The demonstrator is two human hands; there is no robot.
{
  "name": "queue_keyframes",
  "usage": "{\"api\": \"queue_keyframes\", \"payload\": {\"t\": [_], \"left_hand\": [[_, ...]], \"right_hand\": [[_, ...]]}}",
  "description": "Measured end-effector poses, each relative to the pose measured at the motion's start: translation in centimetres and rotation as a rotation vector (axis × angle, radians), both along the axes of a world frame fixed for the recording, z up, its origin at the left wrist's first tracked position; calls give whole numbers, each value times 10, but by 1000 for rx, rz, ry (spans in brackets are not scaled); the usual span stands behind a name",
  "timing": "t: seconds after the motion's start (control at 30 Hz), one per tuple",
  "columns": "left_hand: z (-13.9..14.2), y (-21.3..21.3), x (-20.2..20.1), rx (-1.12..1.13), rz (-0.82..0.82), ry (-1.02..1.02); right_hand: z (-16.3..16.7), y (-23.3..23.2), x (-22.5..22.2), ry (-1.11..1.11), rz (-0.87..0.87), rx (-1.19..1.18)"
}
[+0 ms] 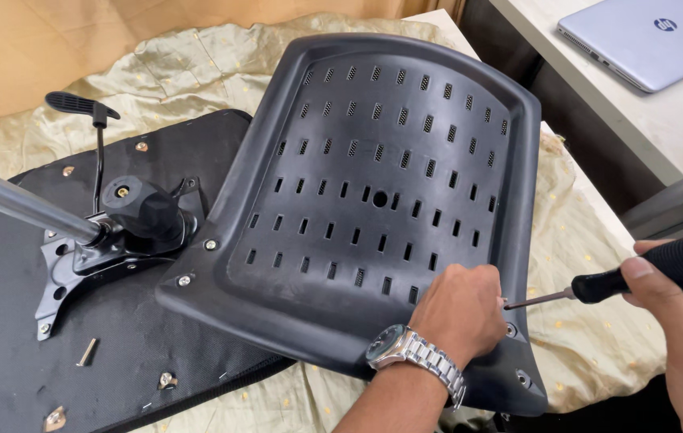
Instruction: The person attaches a perforated plastic chair backrest to an office chair seat base, aligning the backrest against the seat mounting plate and driving screws into the mounting holes using a screwdriver, tightening each screw by hand while steadying the backrest with the other hand.
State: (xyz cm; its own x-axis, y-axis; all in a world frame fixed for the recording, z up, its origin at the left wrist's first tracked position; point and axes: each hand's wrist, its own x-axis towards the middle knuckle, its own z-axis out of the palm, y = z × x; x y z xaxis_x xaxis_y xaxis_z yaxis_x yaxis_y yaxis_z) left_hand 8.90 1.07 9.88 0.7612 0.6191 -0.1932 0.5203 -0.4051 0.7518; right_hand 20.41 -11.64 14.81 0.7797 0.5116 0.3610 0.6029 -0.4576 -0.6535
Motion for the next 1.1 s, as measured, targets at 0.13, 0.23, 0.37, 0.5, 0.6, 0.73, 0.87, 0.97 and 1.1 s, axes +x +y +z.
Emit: {"api": "queue_keyframes", "payload": {"t": [0.13,0.23,0.37,0.5,0.6,0.73,0.87,0.97,1.1], "left_hand": [[-17,-6,-4,19,-36,-129],[-24,-11,-6,-4,-75,-166],[-29,-12,-4,-154,-86,-127],[-34,-17,5,-120,-144,-125],[-39,-19,10,-105,-149,-91],[-48,-19,8,-75,-132,-48],[-53,-20,8,12,-202,-131],[-52,-21,7,-11,-183,-57],[-47,-21,7,68,-203,-67]], "right_hand": [[-15,-13,18,47,34,54],[-25,-23,22,31,-7,9],[-32,-31,24,105,9,118],[-31,-38,26,70,-43,55],[-29,-40,29,93,-61,34],[-28,-41,26,123,-79,72],[-25,-36,21,159,-78,110],[-23,-31,16,136,-63,127],[-22,-28,13,132,-45,111]]}}
